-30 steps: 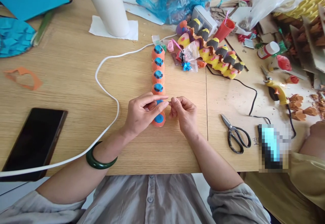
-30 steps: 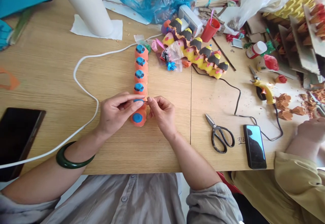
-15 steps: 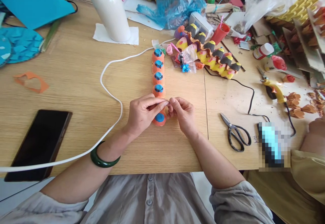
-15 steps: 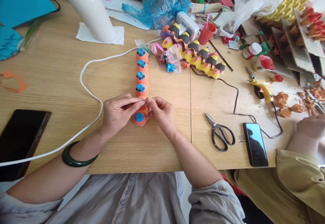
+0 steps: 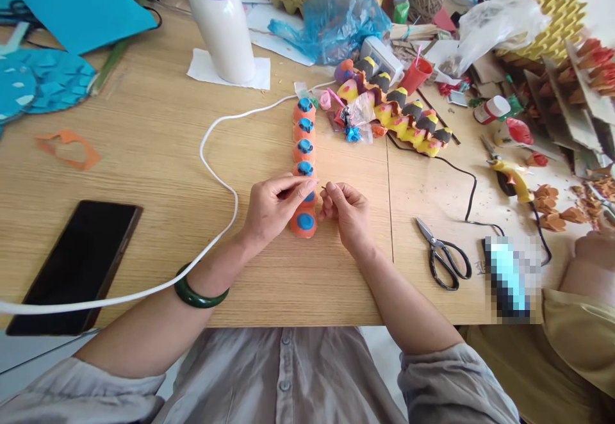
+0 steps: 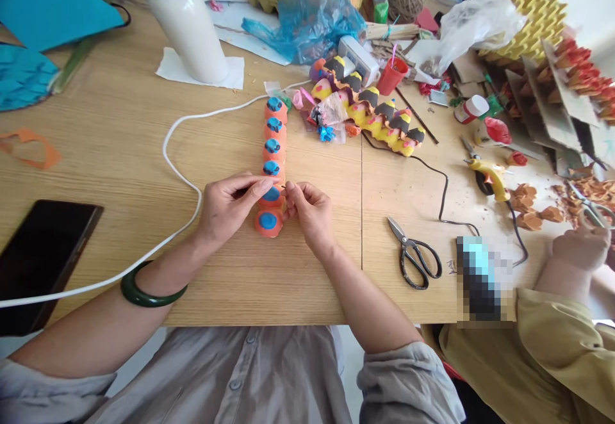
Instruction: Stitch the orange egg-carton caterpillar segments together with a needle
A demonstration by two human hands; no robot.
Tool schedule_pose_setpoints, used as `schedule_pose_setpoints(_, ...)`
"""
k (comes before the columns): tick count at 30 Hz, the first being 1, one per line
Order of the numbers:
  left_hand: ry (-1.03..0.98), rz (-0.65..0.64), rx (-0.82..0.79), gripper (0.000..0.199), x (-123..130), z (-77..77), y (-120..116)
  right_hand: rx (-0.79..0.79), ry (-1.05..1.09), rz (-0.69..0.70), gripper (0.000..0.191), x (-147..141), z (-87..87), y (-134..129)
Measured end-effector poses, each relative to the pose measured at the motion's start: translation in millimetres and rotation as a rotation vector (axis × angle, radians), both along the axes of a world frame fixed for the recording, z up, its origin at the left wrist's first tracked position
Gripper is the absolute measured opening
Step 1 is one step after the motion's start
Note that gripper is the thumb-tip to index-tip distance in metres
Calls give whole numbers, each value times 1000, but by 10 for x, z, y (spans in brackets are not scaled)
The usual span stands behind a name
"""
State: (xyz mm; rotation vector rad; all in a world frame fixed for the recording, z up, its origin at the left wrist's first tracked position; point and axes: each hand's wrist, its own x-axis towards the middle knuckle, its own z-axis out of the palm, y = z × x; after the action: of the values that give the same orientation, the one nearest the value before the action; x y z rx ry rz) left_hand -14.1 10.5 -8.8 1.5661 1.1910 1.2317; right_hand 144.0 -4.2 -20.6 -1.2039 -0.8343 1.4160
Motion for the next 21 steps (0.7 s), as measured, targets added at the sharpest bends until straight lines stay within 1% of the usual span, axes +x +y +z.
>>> schedule_pose_setpoints(4,-57,29,-13,29,-2,9,6,40,-43,7,45,-16,20,104)
schedule_pose_setpoints(8,-106,32,-58,31,-6,-37,20,88,-75,-19,48,-26,-50,180)
schedule_pose_setpoints(10,-93,40,-73,32,-8,-68,31,116,-86,-43,49,-29,-98,171)
schedule_pose_setpoints(13,-67,28,-78,30,-14,-92,41,157,-115,-38,46,-21,-146,128)
schedule_pose_setpoints(18,-28,-15,-56,26,-13,-74,33,135,-77,-14,47,30,-165,122)
schedule_pose_setpoints(21,1,-11,-24,24,-6,-73,27,154,-35,39,44,59,-164,134)
